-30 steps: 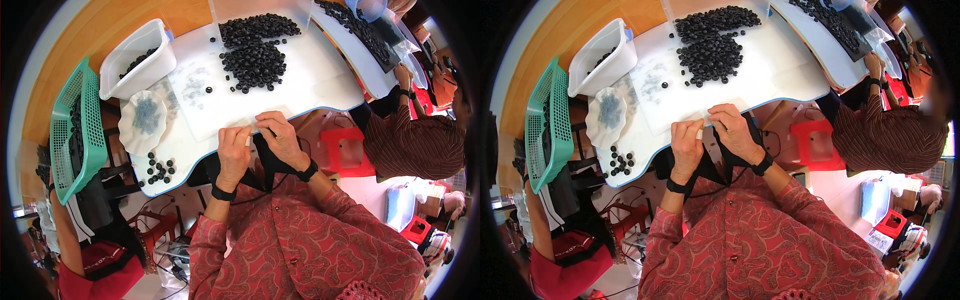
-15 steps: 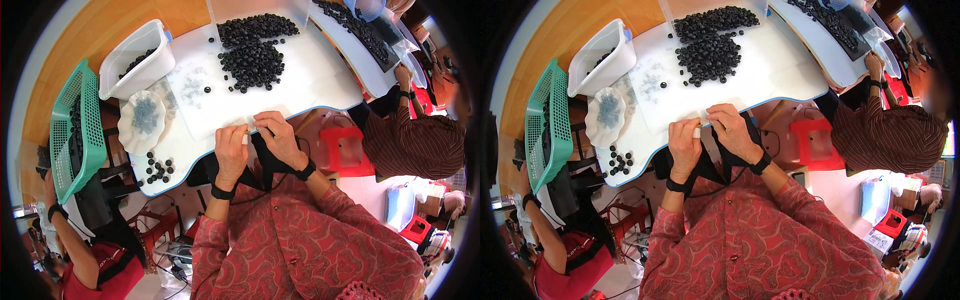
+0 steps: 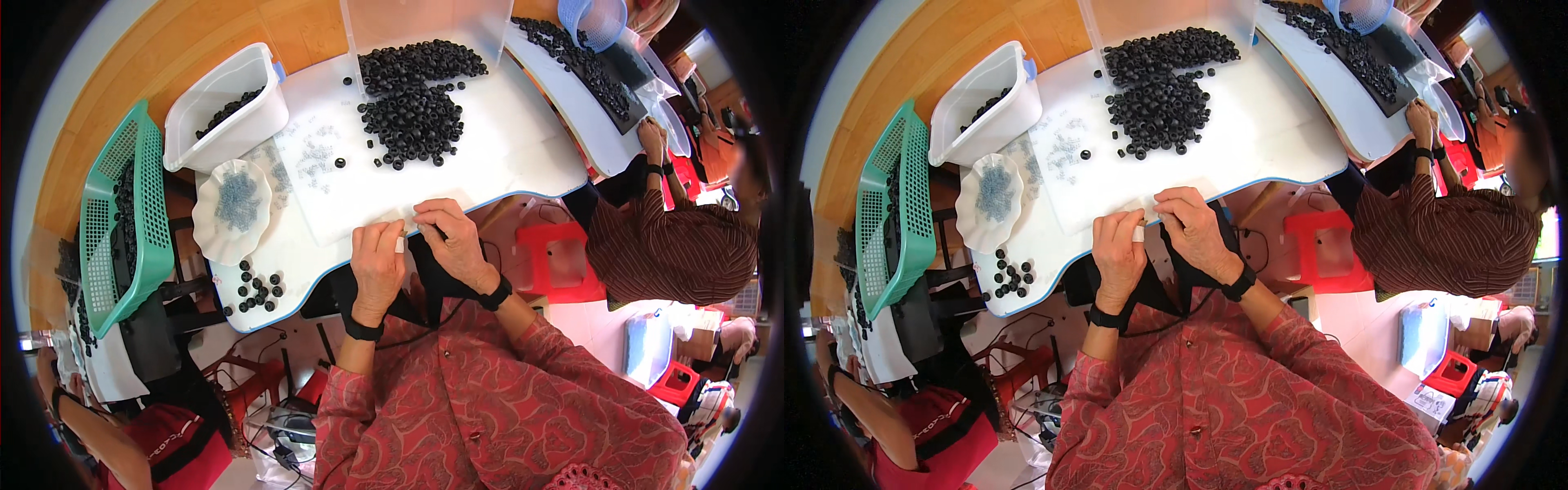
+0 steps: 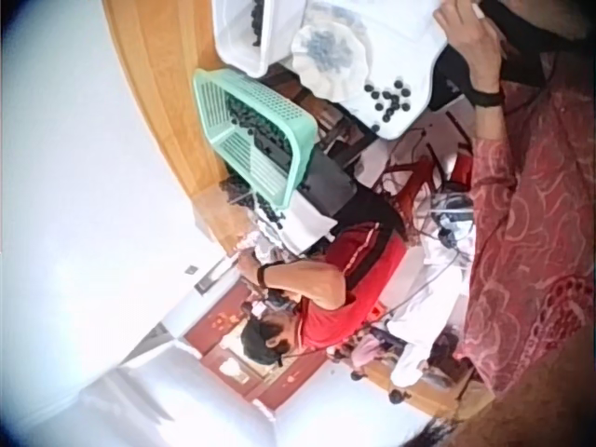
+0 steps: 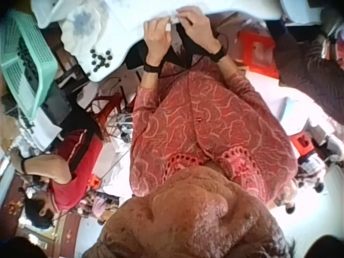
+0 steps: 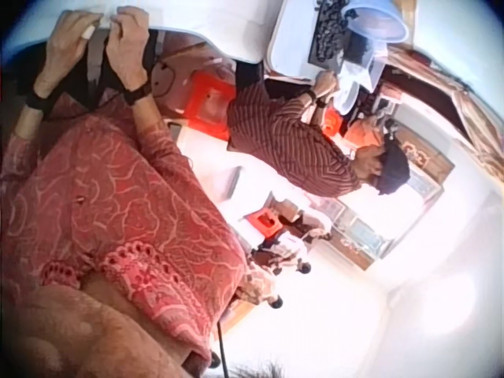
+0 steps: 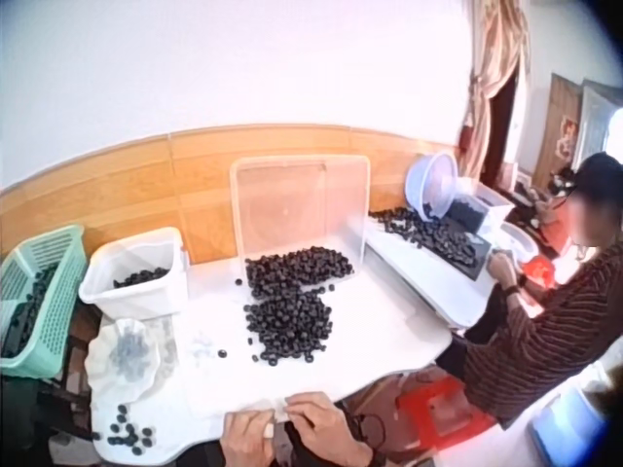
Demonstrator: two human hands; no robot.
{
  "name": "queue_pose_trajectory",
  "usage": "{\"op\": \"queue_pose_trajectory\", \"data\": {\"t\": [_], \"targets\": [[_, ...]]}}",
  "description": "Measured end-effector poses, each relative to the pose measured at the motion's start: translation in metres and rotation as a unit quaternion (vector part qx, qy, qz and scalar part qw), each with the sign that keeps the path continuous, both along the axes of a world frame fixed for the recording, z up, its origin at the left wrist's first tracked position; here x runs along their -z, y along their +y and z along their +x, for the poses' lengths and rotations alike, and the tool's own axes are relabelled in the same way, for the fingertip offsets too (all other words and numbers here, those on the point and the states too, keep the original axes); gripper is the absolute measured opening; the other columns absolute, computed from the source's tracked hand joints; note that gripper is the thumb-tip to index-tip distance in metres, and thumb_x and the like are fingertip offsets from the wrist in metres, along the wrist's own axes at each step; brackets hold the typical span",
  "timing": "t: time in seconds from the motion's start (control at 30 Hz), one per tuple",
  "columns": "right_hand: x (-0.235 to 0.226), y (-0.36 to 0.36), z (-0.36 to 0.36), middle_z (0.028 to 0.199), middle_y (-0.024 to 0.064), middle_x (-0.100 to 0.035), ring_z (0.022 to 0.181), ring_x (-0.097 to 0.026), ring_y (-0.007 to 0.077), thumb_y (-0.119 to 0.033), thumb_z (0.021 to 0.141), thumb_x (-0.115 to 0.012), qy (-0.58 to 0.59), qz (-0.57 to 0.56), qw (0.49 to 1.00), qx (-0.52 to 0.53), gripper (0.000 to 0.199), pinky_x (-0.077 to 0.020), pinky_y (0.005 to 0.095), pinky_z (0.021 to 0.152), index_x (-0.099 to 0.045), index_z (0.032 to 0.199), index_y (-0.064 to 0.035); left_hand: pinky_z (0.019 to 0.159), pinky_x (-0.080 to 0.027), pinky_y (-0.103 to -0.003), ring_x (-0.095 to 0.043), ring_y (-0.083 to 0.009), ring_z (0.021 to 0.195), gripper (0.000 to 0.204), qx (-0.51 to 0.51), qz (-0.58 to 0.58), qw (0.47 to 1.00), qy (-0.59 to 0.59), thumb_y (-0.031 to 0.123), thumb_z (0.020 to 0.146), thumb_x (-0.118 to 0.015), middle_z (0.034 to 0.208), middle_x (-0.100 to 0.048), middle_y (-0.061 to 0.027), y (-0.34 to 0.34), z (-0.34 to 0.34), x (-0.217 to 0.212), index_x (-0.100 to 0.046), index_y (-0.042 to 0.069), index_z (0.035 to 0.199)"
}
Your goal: Sorting and inspecting small black plastic or rubber components at a production table.
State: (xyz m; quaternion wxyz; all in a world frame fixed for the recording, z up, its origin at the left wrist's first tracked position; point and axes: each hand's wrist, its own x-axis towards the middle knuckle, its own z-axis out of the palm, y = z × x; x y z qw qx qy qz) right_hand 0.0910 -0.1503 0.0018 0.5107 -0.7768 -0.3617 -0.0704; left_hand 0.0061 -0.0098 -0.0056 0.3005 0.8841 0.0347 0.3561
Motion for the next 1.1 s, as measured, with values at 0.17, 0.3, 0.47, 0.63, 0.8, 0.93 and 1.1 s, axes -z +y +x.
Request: {"op": "queue_pose_trajectory", "data": {"t": [0.17,0.3,0.47,0.63,0.8,0.93,1.1], "targets": [[-0.002,0.001,0.000,0.107,0.0097,-0.067,0.102,-0.063,0.0276,0.007,0.082,-0.067,-0.003,-0.001,1.000,0.001,0.014,-0.0534,0.0339,0.084,-0.069,0.093,-0.0006,0.075,-0.049,-0.040,-0.057,-0.0318,0.086,0.032,-0.003,-0.001,1.000,-0.006,-0.007,0.073,-0.066,0.093,-0.061,-0.0111,0.000,0.001,0.000,-0.068,0.004,0.104],[-0.005,0.001,0.002,0.107,0.0104,-0.067,0.097,-0.065,0.0258,0.007,0.083,-0.066,-0.013,0.010,1.000,0.000,0.015,-0.0543,0.0324,0.080,-0.068,0.095,-0.0005,0.075,-0.049,-0.041,-0.058,-0.0320,0.086,0.033,-0.006,-0.002,1.000,-0.003,-0.007,0.073,-0.066,0.093,-0.062,-0.0111,0.000,0.000,0.000,-0.069,0.003,0.104],[-0.014,-0.004,0.007,0.105,0.0128,-0.067,0.089,-0.067,0.0229,0.007,0.085,-0.066,0.023,0.041,0.998,0.045,0.016,-0.0546,0.0300,0.076,-0.067,0.099,-0.0004,0.074,-0.050,-0.041,-0.058,-0.0324,0.086,0.033,-0.006,-0.018,1.000,-0.017,-0.007,0.071,-0.066,0.094,-0.062,-0.0113,0.000,0.001,0.000,-0.069,0.003,0.103],[-0.019,-0.011,0.037,0.101,0.0145,-0.065,0.085,-0.066,0.0269,0.005,0.087,-0.064,-0.055,0.011,0.989,0.136,0.014,-0.0547,0.0323,0.075,-0.066,0.099,-0.0008,0.074,-0.050,-0.040,-0.058,-0.0321,0.085,0.033,-0.011,-0.015,1.000,-0.017,-0.007,0.071,-0.066,0.093,-0.062,-0.0111,-0.001,0.000,-0.001,-0.069,0.003,0.102],[-0.004,-0.016,0.073,0.096,0.0149,-0.060,0.077,-0.063,0.0281,0.002,0.089,-0.062,-0.052,-0.021,0.983,0.175,0.018,-0.0512,0.0373,0.068,-0.066,0.105,-0.0016,0.073,-0.050,-0.040,-0.057,-0.0314,0.084,0.031,-0.016,-0.014,0.999,-0.026,-0.006,0.072,-0.068,0.093,-0.061,-0.0113,-0.001,0.001,0.001,-0.070,0.003,0.102],[-0.002,-0.018,0.089,0.096,0.0149,-0.060,0.077,-0.063,0.0300,-0.007,0.092,-0.061,-0.051,-0.091,0.973,0.204,0.022,-0.0510,0.0409,0.069,-0.066,0.113,-0.0031,0.072,-0.049,-0.040,-0.057,-0.0315,0.084,0.030,-0.011,-0.013,1.000,-0.021,-0.005,0.073,-0.069,0.093,-0.061,-0.0113,0.000,0.001,0.000,-0.069,0.003,0.102],[-0.010,-0.011,0.091,0.096,0.0135,-0.060,0.079,-0.064,0.0324,-0.020,0.094,-0.062,-0.029,-0.161,0.959,0.230,0.026,-0.0510,0.0444,0.070,-0.069,0.115,-0.0071,0.072,-0.049,-0.040,-0.057,-0.0315,0.084,0.031,-0.010,-0.015,1.000,-0.023,-0.006,0.073,-0.069,0.093,-0.061,-0.0112,0.000,0.000,0.000,-0.069,0.003,0.102]]}}
